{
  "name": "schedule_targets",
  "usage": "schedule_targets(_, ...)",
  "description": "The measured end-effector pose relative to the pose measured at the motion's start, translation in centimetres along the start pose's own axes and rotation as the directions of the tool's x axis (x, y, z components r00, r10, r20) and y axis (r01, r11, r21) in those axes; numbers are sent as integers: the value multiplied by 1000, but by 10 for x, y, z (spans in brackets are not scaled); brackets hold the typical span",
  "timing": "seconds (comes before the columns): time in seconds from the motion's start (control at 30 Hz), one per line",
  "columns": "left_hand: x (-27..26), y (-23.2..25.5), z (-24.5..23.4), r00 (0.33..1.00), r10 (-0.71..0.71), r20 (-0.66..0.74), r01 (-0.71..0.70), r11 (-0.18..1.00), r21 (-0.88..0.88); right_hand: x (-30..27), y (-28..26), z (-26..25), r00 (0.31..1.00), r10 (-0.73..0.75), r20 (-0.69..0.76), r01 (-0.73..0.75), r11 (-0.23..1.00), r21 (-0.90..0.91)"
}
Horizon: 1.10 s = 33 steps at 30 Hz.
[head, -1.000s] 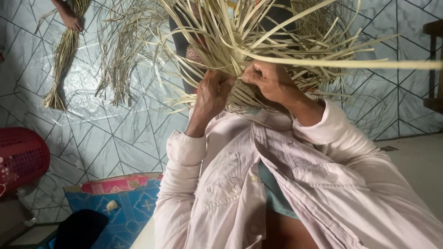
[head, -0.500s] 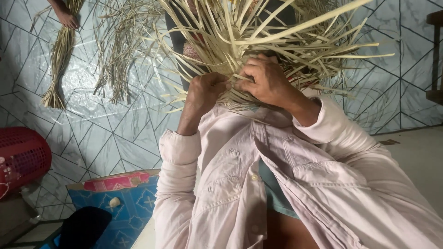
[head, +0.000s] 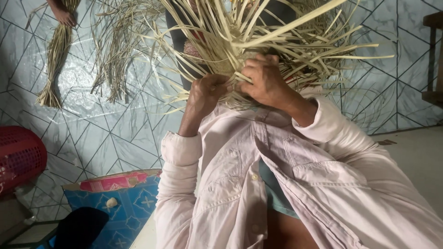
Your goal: Weaving dried palm leaves together to create a handcrafted item on the floor.
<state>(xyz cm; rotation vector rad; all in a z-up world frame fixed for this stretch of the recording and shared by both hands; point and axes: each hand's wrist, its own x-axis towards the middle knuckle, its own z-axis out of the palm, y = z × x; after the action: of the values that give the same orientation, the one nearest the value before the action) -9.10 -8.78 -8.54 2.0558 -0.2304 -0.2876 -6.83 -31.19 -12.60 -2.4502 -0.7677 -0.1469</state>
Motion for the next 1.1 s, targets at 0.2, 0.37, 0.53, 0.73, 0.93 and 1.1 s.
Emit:
schedule_targets(0.2, 2, -10, 2, 995, 86, -41, -85, 996, 18, -1, 5, 1, 1000, 1, -12, 1, 994, 110)
schedule_targets(0.37, -2, -13, -10, 999, 35, -15, -35, 999, 17, -20, -13, -9, 1000, -18, 7, 17, 992, 127)
schedule_targets(0.53, 5, 12, 1, 999, -42, 34, 47, 988, -148, -34, -41, -23, 996, -57, 62, 57, 998, -5)
schedule_targets(0.73, 18, -2, 18, 992, -69, -103, 62, 996, -71, -58, -11, -16, 990, -63, 128, 55, 996, 69)
schedule_targets(0.93, 21, -14, 21, 962, -242, -130, 222, 963, -150, -76, 46, -77, 899, 65, 433, -167, 965, 202)
schedule_targets(1.1, 22, 0, 26, 977, -201, -66, 182, 958, -222, -61, 21, -83, 982, 165, 97, -184, 951, 249)
